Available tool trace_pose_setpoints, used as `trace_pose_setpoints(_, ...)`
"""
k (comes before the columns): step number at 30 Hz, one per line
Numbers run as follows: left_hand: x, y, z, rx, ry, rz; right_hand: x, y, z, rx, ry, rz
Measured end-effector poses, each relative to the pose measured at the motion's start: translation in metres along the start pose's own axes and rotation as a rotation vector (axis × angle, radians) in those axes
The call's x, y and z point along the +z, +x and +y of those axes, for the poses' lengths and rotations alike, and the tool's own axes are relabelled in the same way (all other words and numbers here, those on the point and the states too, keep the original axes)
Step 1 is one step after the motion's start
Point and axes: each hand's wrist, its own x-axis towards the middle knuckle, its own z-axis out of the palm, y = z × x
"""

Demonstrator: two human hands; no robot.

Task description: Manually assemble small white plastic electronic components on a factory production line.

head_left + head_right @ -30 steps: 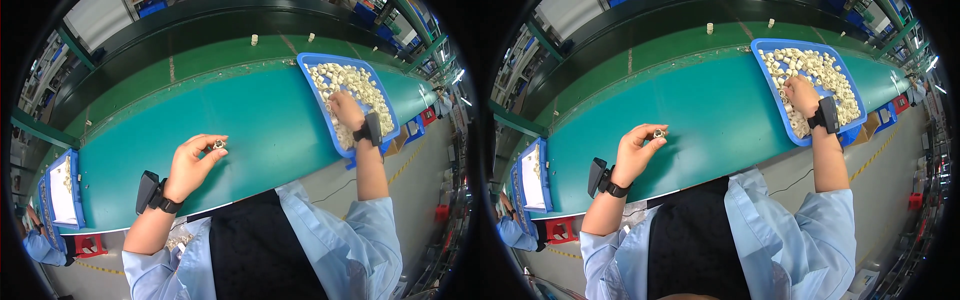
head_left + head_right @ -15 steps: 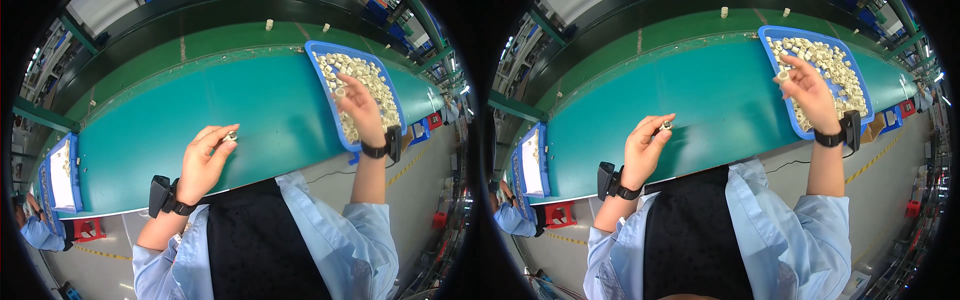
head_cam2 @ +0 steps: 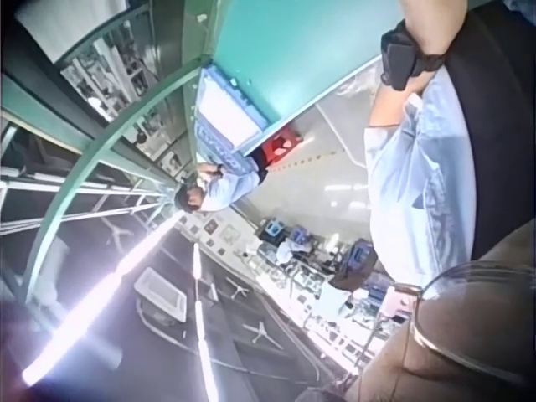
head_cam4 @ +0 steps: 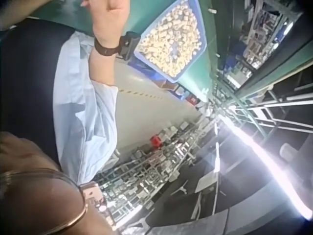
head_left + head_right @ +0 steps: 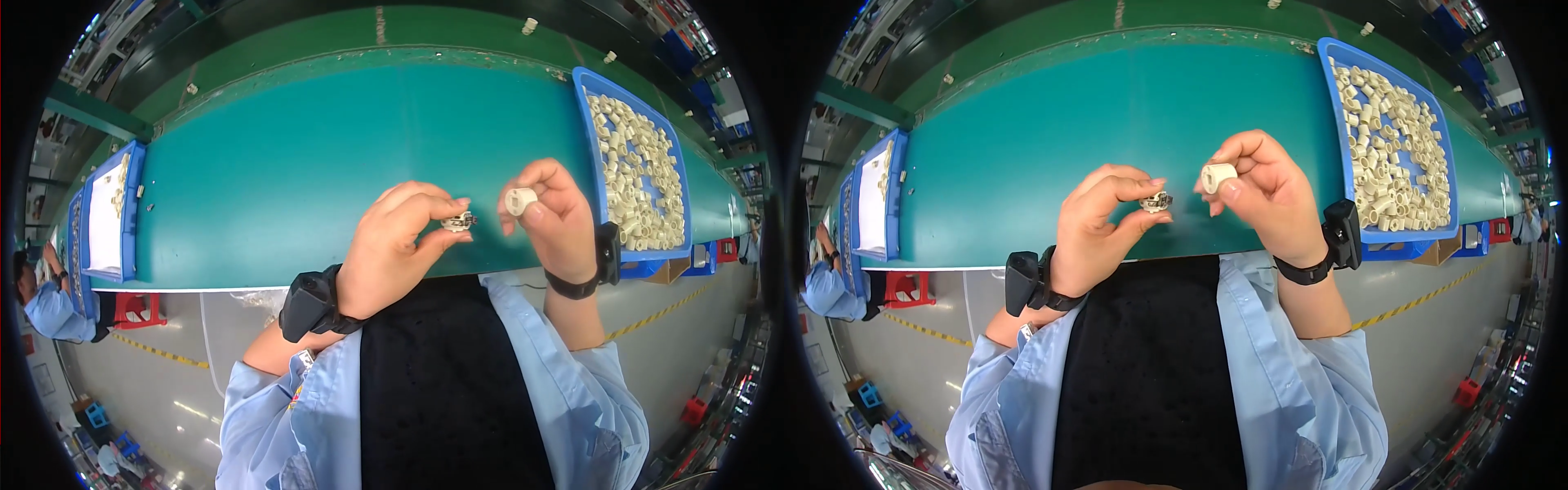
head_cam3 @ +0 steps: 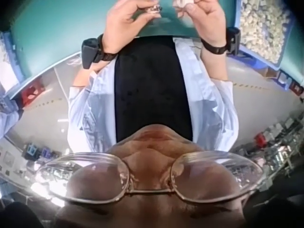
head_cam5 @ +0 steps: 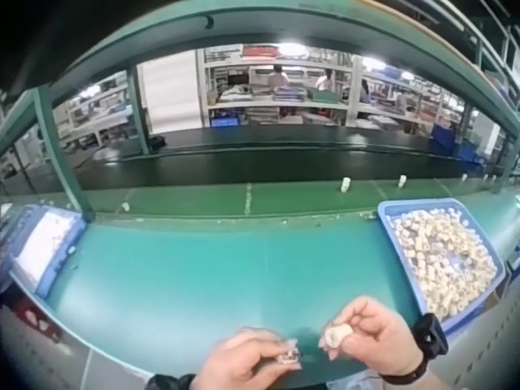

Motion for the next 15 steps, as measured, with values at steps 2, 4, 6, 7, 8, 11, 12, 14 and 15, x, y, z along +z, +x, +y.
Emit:
trace_pose_setpoints(2,-0.003,0.0,0.0,0.017,0.026,0.013,0.017,0.002,0.001,-0.067,-0.135,0.046)
trace_pose_setpoints(4,-0.007,0.001,0.0,0.065,0.069,0.028,0.025,0.002,0.001,-0.095,-0.199,0.065)
trace_pose_setpoints(6,-0.011,0.0,0.0,0.067,0.101,0.031,0.027,0.001,0.0,-0.054,-0.188,0.067)
trace_pose_setpoints(7,-0.013,-0.001,0.0,0.076,0.13,0.03,0.028,0.001,0.001,-0.034,-0.184,0.069)
trace_pose_setpoints(8,-0.014,-0.001,0.0,0.089,0.156,0.029,0.029,0.001,0.002,-0.032,-0.185,0.069)
trace_pose_setpoints(11,-0.015,-0.001,-0.001,0.098,0.154,0.039,0.033,0.002,0.005,-0.162,-0.346,0.088)
trace_pose_setpoints(12,-0.015,-0.001,-0.002,0.103,0.154,0.044,0.032,0.003,0.005,-0.159,-0.346,0.089)
trace_pose_setpoints(14,-0.016,0.0,-0.002,0.097,0.151,0.045,0.026,0.006,0.002,-0.253,-0.54,0.021)
trace_pose_setpoints(15,-0.016,0.0,-0.002,0.092,0.15,0.044,0.025,0.007,0.002,-0.299,-0.636,-0.014)
